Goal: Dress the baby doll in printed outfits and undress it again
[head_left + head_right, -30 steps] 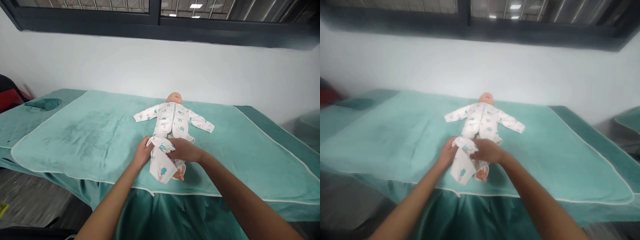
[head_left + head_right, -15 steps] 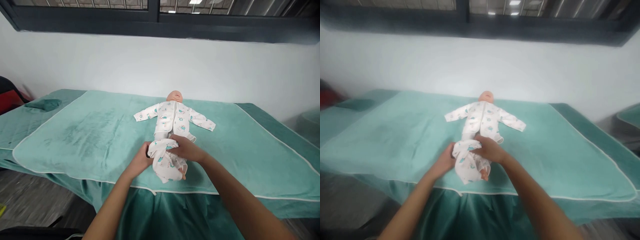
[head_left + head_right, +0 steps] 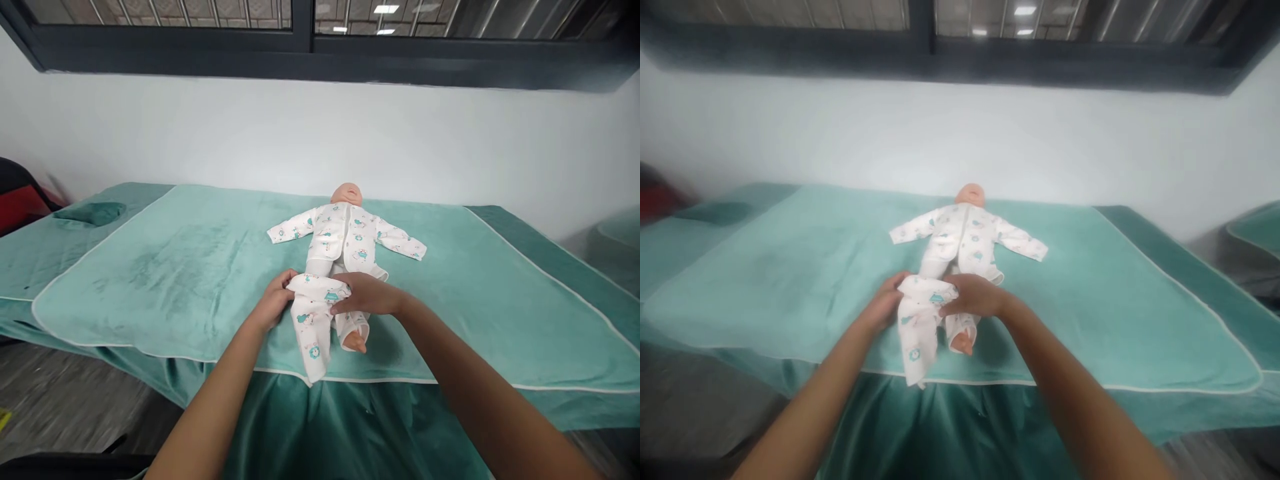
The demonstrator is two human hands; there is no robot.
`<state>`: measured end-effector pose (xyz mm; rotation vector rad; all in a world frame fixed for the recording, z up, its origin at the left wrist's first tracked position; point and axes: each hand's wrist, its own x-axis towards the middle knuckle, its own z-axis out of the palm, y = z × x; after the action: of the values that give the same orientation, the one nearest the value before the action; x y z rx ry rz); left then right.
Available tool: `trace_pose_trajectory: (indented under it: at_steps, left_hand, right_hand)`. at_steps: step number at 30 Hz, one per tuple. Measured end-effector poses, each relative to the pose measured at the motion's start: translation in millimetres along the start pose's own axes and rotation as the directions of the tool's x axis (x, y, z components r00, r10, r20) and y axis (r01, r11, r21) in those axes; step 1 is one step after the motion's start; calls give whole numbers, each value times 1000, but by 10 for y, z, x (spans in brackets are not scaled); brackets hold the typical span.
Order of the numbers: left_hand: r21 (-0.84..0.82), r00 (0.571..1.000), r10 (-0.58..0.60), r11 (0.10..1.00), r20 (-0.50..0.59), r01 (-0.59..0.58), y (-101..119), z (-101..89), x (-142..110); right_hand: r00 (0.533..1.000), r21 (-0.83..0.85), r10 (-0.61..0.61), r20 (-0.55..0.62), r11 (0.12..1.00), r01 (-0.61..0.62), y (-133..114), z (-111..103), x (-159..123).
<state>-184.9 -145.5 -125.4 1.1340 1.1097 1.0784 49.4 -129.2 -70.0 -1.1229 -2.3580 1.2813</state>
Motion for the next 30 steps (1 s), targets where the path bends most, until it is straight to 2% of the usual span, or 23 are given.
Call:
trace_pose_trajectory:
  at_steps: [3, 5, 9, 12, 14, 18, 24, 27, 30]
  left_hand:
    - [22, 987, -18, 1000, -160, 22, 30, 69, 84]
    - [89, 970, 14, 996, -244, 8, 66, 128, 169]
    - [236, 912, 158, 969, -379, -70, 82, 240, 371]
    - [343, 863, 265, 932, -431, -115, -6, 296, 484]
    - [402, 849, 315, 906, -424, -136, -94, 307, 517]
    - [479, 867, 346, 865, -360, -147, -243, 277, 519]
    - [497, 906, 307, 858, -292, -130, -292, 229, 489]
    - [386, 930, 295, 902, -221, -195, -274, 193, 422]
    - [115, 957, 226, 971, -184, -207, -200, 151, 355]
  right_hand:
    - [1000, 9, -11, -12, 1000, 11, 43, 6, 8]
    - [1000, 4, -5, -25, 1000, 6, 58, 5, 17]
    - [993, -37, 65, -103, 997, -69, 13, 21, 73]
    - [974, -97, 128, -188, 984, -148, -53, 68, 140]
    - [956, -151, 127, -265, 973, -172, -76, 113, 185]
    - [898, -185, 107, -427, 962, -202, -53, 173, 258]
    - [844, -38, 206, -496, 965, -258, -6, 144, 321]
    - [827, -17, 209, -523, 967, -255, 5, 163, 294]
    - [833, 12, 191, -519, 976, -216, 9, 195, 225]
